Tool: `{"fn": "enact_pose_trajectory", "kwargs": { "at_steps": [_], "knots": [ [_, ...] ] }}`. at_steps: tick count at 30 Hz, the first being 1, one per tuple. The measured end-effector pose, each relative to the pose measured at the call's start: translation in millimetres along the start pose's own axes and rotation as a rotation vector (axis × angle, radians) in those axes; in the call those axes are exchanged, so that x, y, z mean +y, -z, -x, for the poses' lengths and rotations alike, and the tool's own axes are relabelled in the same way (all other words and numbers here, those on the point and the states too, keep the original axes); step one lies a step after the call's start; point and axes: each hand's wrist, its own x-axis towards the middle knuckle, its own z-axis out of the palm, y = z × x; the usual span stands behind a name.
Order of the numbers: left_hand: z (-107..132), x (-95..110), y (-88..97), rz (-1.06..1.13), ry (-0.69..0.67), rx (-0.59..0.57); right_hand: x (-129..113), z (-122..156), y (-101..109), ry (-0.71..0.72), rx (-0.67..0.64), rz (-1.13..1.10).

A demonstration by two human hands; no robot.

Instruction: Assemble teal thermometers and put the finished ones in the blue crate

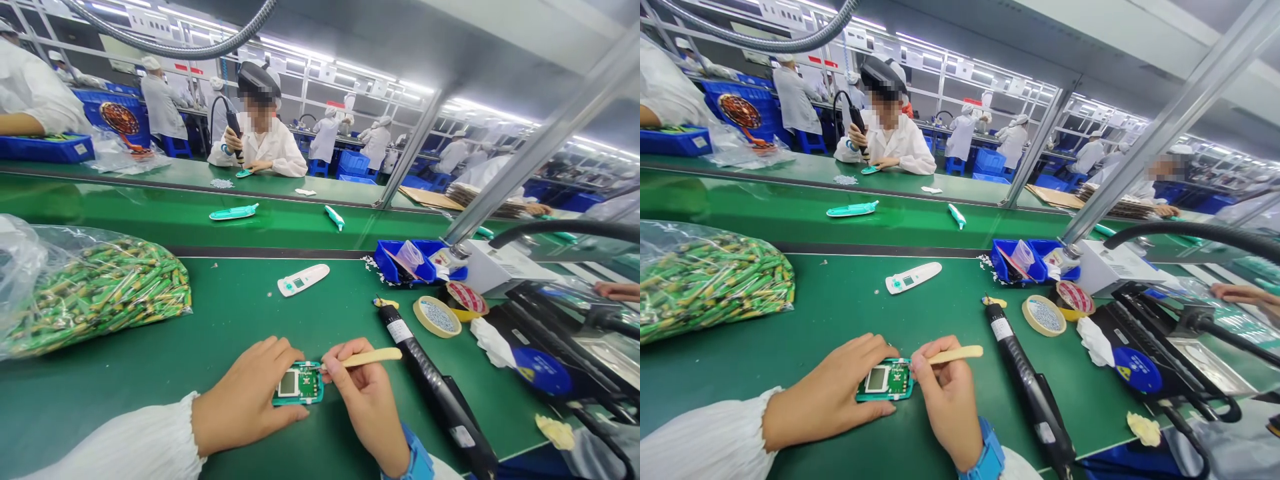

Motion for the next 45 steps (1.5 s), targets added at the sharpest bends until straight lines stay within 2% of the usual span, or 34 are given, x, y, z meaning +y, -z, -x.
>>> {"fn": "enact_pose_trajectory", "kwargs": {
  "at_steps": [16,29,33,38,41,45],
  "knots": [
    [1.0,-7.6,-6.5,-0.015,-0.045,0.049,0.2,-0.5,-6.7,0.111,-0.023,0.218],
    [5.1,-7.5,-10.5,-0.069,-0.105,0.125,3.4,2.1,-9.8,0.266,-0.018,0.422],
    [4.6,-8.3,-11.3,-0.070,-0.093,0.140,0.7,1.2,-9.0,0.192,-0.040,0.333],
    [5.6,-5.6,-10.8,-0.104,-0.079,0.145,-5.6,12.0,0.9,0.085,0.096,0.063],
    [6.0,-4.2,-11.1,-0.114,-0.083,0.147,-5.0,23.7,8.2,0.035,0.092,0.078],
    [6.0,-4.8,-12.5,-0.144,-0.077,0.139,0.3,32.2,11.8,0.055,0.108,0.124]
  ]
}}
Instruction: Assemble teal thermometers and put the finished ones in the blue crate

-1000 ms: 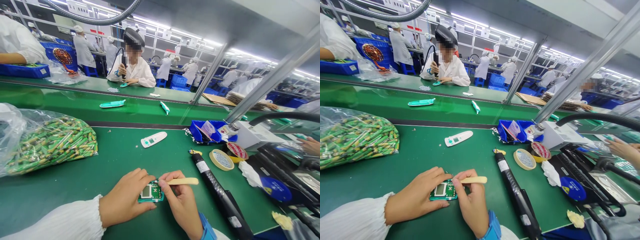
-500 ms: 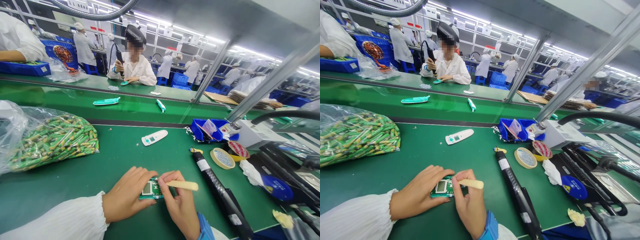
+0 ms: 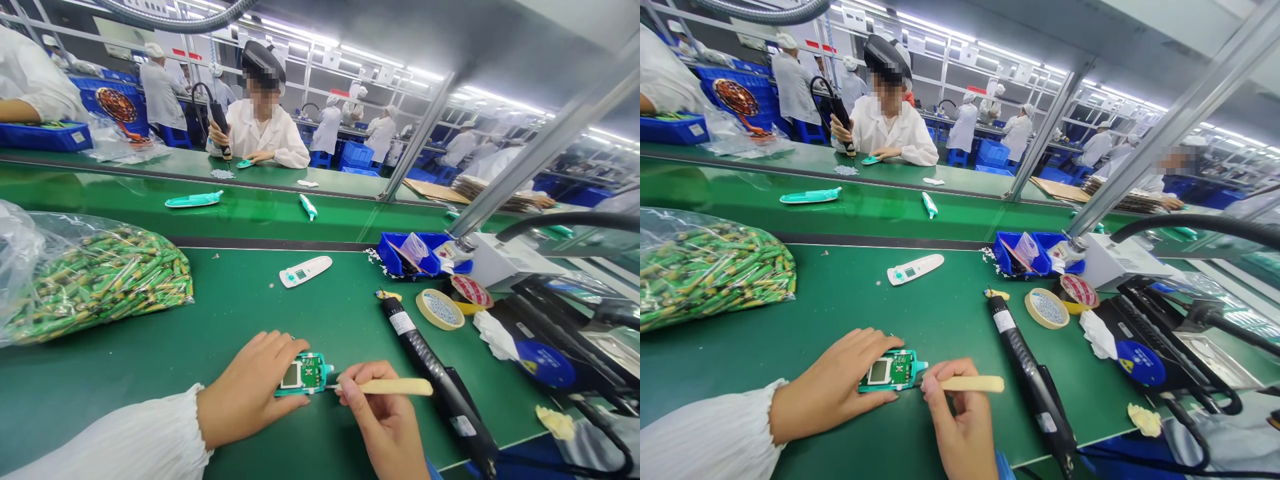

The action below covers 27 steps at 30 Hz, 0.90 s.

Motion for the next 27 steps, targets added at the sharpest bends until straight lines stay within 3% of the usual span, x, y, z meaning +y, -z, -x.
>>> {"fn": "enact_pose_trajectory", "kwargs": {
  "at_steps": [10,15,24,27],
  "knots": [
    [2.4,-2.2,-3.2,0.010,-0.021,0.017,3.8,0.5,-3.0,-0.027,-0.029,0.018],
    [1.5,-3.9,-2.4,0.015,-0.029,-0.045,3.3,0.6,-2.6,-0.034,-0.060,0.043],
    [3.5,-4.5,-0.1,0.011,-0.114,-0.059,-2.1,1.7,-4.2,0.171,-0.137,0.294],
    [3.5,-4.8,-0.9,-0.015,-0.128,-0.038,0.0,5.1,-6.2,0.163,-0.136,0.322]
  ]
}}
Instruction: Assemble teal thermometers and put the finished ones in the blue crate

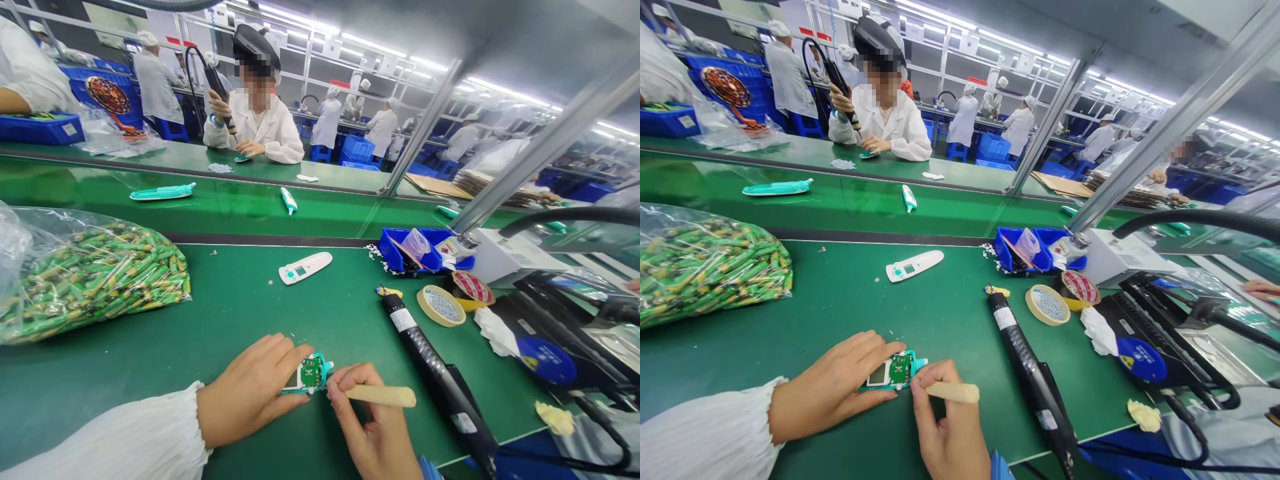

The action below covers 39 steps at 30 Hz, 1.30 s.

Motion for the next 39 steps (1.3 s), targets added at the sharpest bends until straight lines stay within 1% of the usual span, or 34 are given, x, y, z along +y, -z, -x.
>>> {"fn": "enact_pose_trajectory", "kwargs": {
  "at_steps": [2,5,7,9,11,14,16,18,20,21,23,25,26,28,30,31,33,35,37,39],
  "knots": [
    [-0.4,0.2,-0.8,-0.018,0.005,0.009,1.0,0.7,-1.1,-0.035,-0.004,-0.011],
    [-1.9,1.0,-1.0,-0.022,0.030,0.023,0.1,-4.1,2.8,-0.107,-0.067,-0.081],
    [-2.7,1.4,0.6,-0.019,0.057,0.029,-2.7,-11.4,10.4,-0.165,-0.102,-0.118],
    [-2.3,1.4,3.8,-0.021,0.095,0.011,-5.8,-20.5,21.3,-0.213,-0.116,-0.053],
    [0.6,0.7,8.1,-0.024,0.141,-0.012,-7.2,-30.0,33.9,-0.225,-0.185,0.224],
    [9.7,-0.9,14.5,0.009,0.201,-0.034,-4.6,-44.1,51.2,-0.203,-0.352,0.687],
    [16.4,-2.0,18.1,0.067,0.234,-0.037,-2.6,-55.5,58.6,-0.175,-0.375,0.852],
    [20.9,-2.7,21.5,0.167,0.294,-0.014,-3.4,-71.3,60.3,-0.125,-0.336,0.957],
    [21.9,-3.1,24.0,0.327,0.372,0.050,-7.5,-93.3,55.5,-0.040,-0.318,1.039],
    [21.1,-3.6,24.6,0.432,0.417,0.085,-9.8,-106.7,50.7,0.015,-0.336,1.058],
    [18.1,-5.7,23.8,0.674,0.522,0.138,-12.7,-137.2,37.6,0.126,-0.425,1.061],
    [15.0,-9.4,20.5,0.914,0.618,0.161,-11.3,-169.5,22.4,0.205,-0.533,1.052],
    [13.9,-11.7,18.5,1.017,0.656,0.176,-9.0,-184.9,15.1,0.225,-0.581,1.049],
    [12.7,-16.7,15.1,1.165,0.686,0.239,-3.0,-211.3,3.0,0.219,-0.654,1.050],
    [12.7,-21.1,13.7,1.239,0.700,0.330,1.9,-228.1,-3.4,0.180,-0.685,1.051],
    [12.9,-22.8,13.7,1.253,0.711,0.370,2.8,-231.9,-3.6,0.154,-0.685,1.046],
    [13.6,-25.5,14.9,1.254,0.744,0.423,0.2,-229.0,3.0,0.100,-0.658,1.019],
    [14.7,-26.8,16.7,1.252,0.771,0.441,-8.4,-211.7,20.2,0.060,-0.603,0.960],
    [15.8,-26.4,18.6,1.252,0.779,0.449,-20.7,-181.2,48.0,0.038,-0.515,0.872],
    [16.7,-23.6,19.9,1.235,0.774,0.459,-31.3,-139.6,84.9,0.017,-0.388,0.763]
  ]
}}
